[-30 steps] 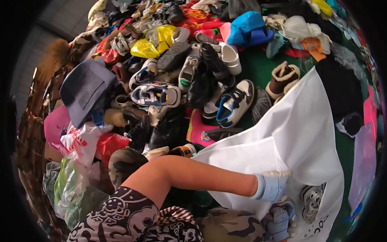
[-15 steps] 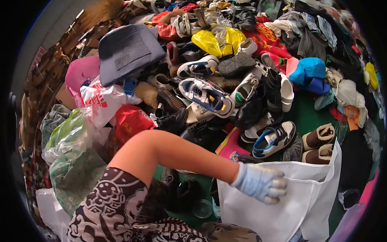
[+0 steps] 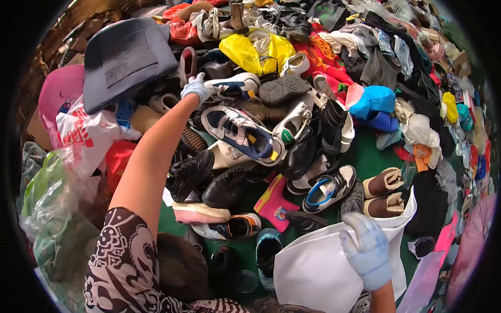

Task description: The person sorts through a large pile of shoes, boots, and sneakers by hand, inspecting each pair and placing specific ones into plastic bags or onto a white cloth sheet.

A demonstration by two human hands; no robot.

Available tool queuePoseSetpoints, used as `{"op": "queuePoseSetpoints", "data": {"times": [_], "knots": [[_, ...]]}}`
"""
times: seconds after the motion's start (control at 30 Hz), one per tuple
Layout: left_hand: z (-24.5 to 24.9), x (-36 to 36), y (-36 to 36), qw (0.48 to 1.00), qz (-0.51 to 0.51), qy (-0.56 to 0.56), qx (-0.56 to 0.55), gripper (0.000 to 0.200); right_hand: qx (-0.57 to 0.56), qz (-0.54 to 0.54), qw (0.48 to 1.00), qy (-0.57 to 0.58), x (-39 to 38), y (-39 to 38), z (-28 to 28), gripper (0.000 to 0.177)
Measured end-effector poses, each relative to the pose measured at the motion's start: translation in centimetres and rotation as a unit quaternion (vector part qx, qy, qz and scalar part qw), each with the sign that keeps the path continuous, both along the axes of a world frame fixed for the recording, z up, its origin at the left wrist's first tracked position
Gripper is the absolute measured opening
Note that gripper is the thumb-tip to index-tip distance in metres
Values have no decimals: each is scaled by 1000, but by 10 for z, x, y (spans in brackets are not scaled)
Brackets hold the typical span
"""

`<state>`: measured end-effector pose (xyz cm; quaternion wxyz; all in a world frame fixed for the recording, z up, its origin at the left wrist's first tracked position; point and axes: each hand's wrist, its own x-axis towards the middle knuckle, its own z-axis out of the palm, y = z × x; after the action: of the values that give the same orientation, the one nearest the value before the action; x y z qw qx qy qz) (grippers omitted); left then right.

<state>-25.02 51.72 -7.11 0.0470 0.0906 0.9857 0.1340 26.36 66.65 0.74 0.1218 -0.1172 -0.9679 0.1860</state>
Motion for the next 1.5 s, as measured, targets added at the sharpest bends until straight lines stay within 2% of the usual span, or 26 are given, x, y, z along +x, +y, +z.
{"op": "queuePoseSetpoints", "data": {"times": [0.13, 0.2, 0.27, 0.3, 0.37, 0.43, 0.5, 0.6, 0.63, 0.7, 0.77, 0.83, 0.9, 0.93, 0.97, 1.1, 1.17, 1.2, 1.23, 1.27, 1.3, 1.37, 1.4, 1.43, 1.47, 1.5], "knots": [[-19, 1, 18, 995, -87, 17, -40, 82, 12, 76, 997, 7, -153, -1, -40, 54], [-40, -5, 22, 989, -123, 46, -63, 76, -36, 20, 996, -85, -223, -5, -71, 62], [-62, -16, 22, 984, -125, 117, -39, 71, -31, 1, 987, -155, -275, -18, -103, 52], [-68, -25, 22, 982, -126, 141, -17, 63, 96, -60, 983, -145, -291, -26, -124, 38], [-46, -32, 24, 995, -95, 40, 16, 52, 134, -85, 976, -149, -301, -32, -143, 35], [-58, -36, 25, 991, -102, 73, 36, 41, 144, -77, 984, -68, -286, -28, -156, 40], [-70, -37, 30, 964, -135, 201, 105, 34, 168, -26, 985, 20, -265, -21, -166, 55], [-39, -29, 35, 929, -195, 276, 148, 30, 154, 29, 988, 4, -238, -23, -175, 64], [-14, -25, 36, 917, -228, 286, 158, 31, 169, 57, 984, -24, -234, -27, -168, 56], [33, -8, 35, 881, -350, 260, 183, 34, 276, 109, 954, 46, -234, -30, -146, 39], [78, 39, 35, 918, -363, 60, 151, 37, 324, 118, 917, 199, -234, -36, -102, 23], [76, 64, 43, 891, -426, -65, 146, 35, 340, 103, 908, 224, -228, -37, -57, 15], [82, 111, 42, 886, -335, -209, 244, 34, 299, 66, 951, 50, -213, -37, -32, 13], [76, 114, 44, 857, -394, -186, 274, 34, 290, 68, 955, 9, -204, -32, -31, 12], [73, 117, 48, 874, -350, -241, 234, 35, 338, 75, 938, -23, -192, -28, -31, 12], [72, 178, 40, 819, -435, -326, 187, 46, 251, 38, 963, -93, -140, -28, -33, 19], [67, 208, 53, 810, -524, -247, 96, 51, 194, 73, 963, -171, -117, -20, -27, 18], [67, 222, 58, 801, -559, -194, 92, 58, 190, 97, 974, -70, -95, -7, -40, 18], [80, 236, 63, 797, -550, -212, 132, 54, 189, 64, 977, -78, -75, 1, -34, 18], [78, 242, 70, 732, -522, -323, 296, 44, 173, 13, 984, -42, -49, 10, -22, 18], [96, 263, 68, 679, -413, -412, 446, 35, 159, -41, 986, -13, -17, 16, -10, 18], [89, 240, 105, 640, -449, -283, 556, 34, 184, -186, 962, 75, 53, 36, 5, 20], [89, 240, 113, 618, -485, -145, 602, 31, 138, -244, 950, 140, 93, 46, 11, 23], [92, 256, 124, 567, -426, -144, 690, 21, 35, -346, 924, 159, 139, 54, 11, 19], [92, 279, 129, 593, -446, -147, 654, 20, -92, -419, 868, 252, 181, 61, 7, 20], [93, 301, 129, 620, -464, -144, 616, 19, 7, -458, 839, 294, 208, 55, 14, 23]]}}
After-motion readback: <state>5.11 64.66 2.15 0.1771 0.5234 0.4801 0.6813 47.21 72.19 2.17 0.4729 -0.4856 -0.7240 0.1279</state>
